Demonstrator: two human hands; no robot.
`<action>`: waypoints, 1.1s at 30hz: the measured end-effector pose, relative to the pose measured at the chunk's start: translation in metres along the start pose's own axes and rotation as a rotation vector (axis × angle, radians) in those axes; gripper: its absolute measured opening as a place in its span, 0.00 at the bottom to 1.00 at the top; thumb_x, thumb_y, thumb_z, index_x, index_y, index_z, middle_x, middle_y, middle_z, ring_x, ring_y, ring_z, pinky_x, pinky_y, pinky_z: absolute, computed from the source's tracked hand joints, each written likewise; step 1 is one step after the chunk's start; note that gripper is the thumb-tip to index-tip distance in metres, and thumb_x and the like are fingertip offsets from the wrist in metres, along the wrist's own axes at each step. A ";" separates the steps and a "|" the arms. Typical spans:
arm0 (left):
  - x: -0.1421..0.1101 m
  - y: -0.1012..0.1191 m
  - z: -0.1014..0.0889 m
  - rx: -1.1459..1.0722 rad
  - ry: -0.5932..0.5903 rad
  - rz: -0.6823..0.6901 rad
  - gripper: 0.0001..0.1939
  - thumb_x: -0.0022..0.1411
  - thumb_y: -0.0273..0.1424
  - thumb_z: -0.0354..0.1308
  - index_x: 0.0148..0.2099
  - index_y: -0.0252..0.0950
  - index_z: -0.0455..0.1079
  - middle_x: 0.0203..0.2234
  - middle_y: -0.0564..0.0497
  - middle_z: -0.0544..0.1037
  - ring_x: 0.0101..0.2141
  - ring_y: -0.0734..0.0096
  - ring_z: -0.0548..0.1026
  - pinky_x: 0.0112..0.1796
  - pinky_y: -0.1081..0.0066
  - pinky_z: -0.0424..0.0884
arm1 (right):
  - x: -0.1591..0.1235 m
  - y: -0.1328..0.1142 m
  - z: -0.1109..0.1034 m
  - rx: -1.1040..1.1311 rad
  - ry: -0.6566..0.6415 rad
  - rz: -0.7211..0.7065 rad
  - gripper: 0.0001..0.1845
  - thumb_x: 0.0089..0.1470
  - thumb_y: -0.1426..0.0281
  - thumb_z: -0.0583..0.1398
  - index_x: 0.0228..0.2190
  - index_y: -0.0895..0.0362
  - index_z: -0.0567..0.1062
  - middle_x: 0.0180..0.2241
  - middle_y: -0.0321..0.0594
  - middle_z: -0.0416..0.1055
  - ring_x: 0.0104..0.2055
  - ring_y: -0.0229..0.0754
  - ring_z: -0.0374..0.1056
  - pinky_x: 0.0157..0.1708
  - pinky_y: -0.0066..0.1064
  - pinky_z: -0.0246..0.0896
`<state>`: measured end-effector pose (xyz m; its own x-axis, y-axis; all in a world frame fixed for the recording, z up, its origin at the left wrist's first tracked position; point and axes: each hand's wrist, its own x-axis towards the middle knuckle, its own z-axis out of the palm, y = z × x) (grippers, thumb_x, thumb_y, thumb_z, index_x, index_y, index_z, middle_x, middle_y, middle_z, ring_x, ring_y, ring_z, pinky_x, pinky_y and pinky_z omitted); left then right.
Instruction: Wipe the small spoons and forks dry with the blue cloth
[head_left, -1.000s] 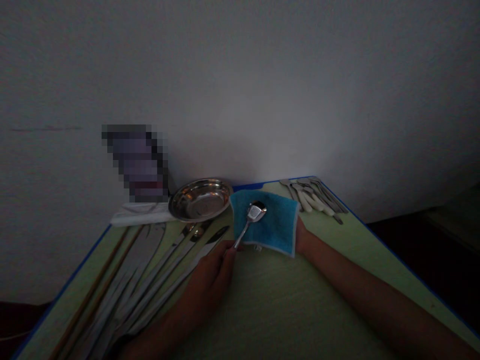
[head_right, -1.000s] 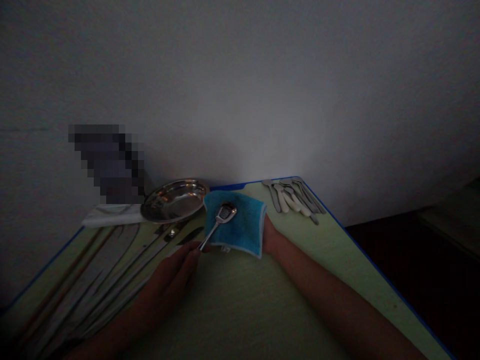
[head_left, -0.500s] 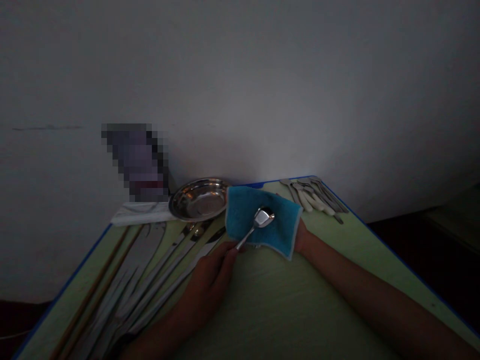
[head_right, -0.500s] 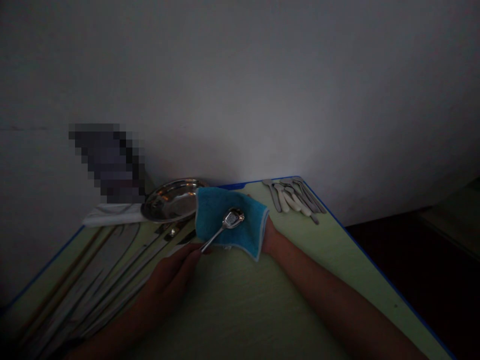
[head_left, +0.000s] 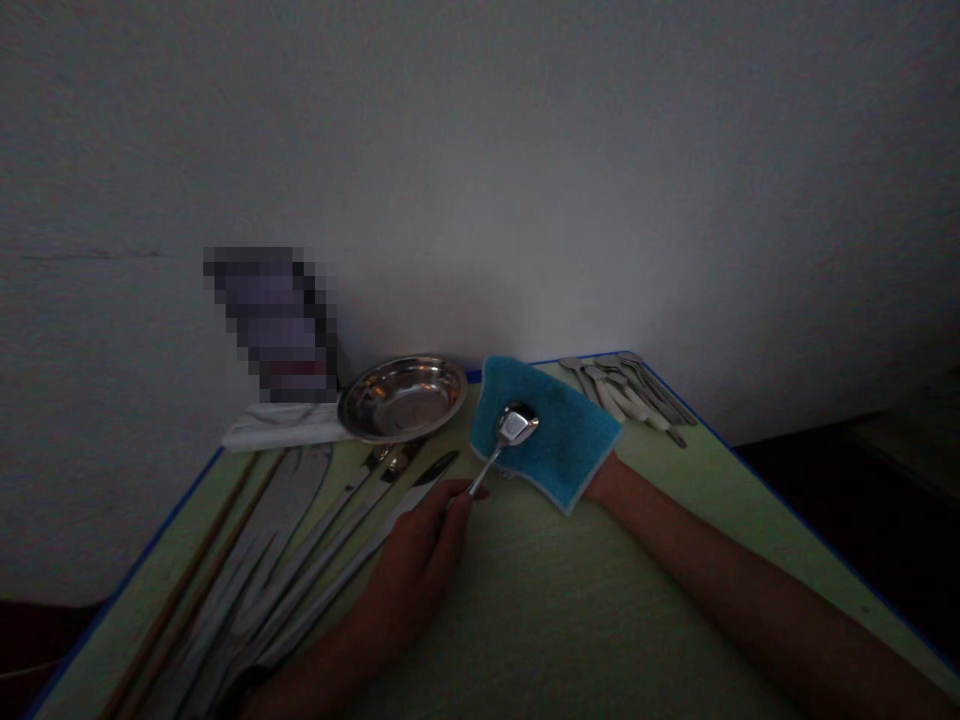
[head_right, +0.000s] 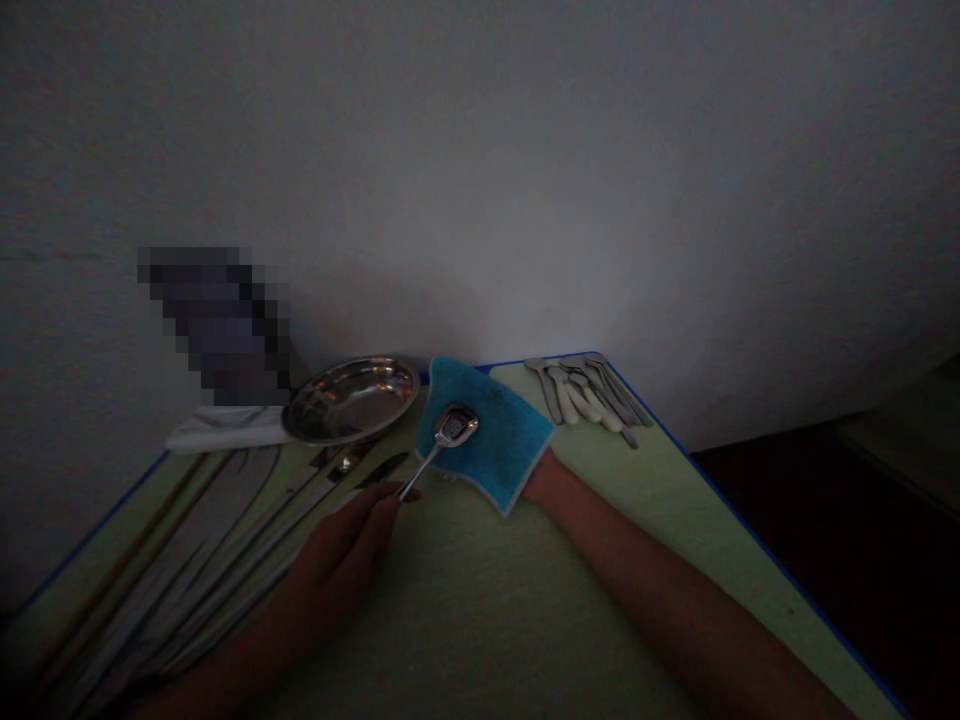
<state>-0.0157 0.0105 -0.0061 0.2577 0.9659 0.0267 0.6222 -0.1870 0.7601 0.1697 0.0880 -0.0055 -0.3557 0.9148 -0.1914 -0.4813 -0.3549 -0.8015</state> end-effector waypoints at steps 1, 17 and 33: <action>0.000 0.001 0.000 -0.003 -0.007 0.005 0.18 0.64 0.36 0.40 0.48 0.36 0.66 0.23 0.53 0.73 0.27 0.66 0.72 0.30 0.71 0.66 | -0.001 0.003 -0.002 0.038 -0.038 0.039 0.13 0.50 0.67 0.54 0.38 0.49 0.72 0.45 0.34 0.70 0.52 0.45 0.61 0.49 0.42 0.59; 0.001 0.000 0.001 -0.002 -0.024 0.033 0.17 0.65 0.35 0.39 0.48 0.36 0.65 0.27 0.51 0.74 0.34 0.63 0.73 0.35 0.69 0.67 | 0.001 0.019 -0.015 0.075 -0.064 0.068 0.12 0.54 0.68 0.52 0.37 0.59 0.72 0.29 0.39 0.75 0.29 0.37 0.72 0.40 0.34 0.66; 0.000 -0.001 0.001 -0.009 -0.042 -0.004 0.17 0.65 0.36 0.39 0.48 0.36 0.64 0.17 0.58 0.63 0.24 0.68 0.68 0.29 0.72 0.64 | 0.001 0.018 -0.013 0.108 -0.003 0.002 0.13 0.52 0.68 0.55 0.41 0.55 0.70 0.34 0.37 0.75 0.34 0.38 0.72 0.44 0.35 0.63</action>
<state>-0.0155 0.0101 -0.0072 0.2859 0.9582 -0.0032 0.6165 -0.1814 0.7661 0.1709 0.0854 -0.0273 -0.3591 0.9136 -0.1910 -0.5644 -0.3755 -0.7352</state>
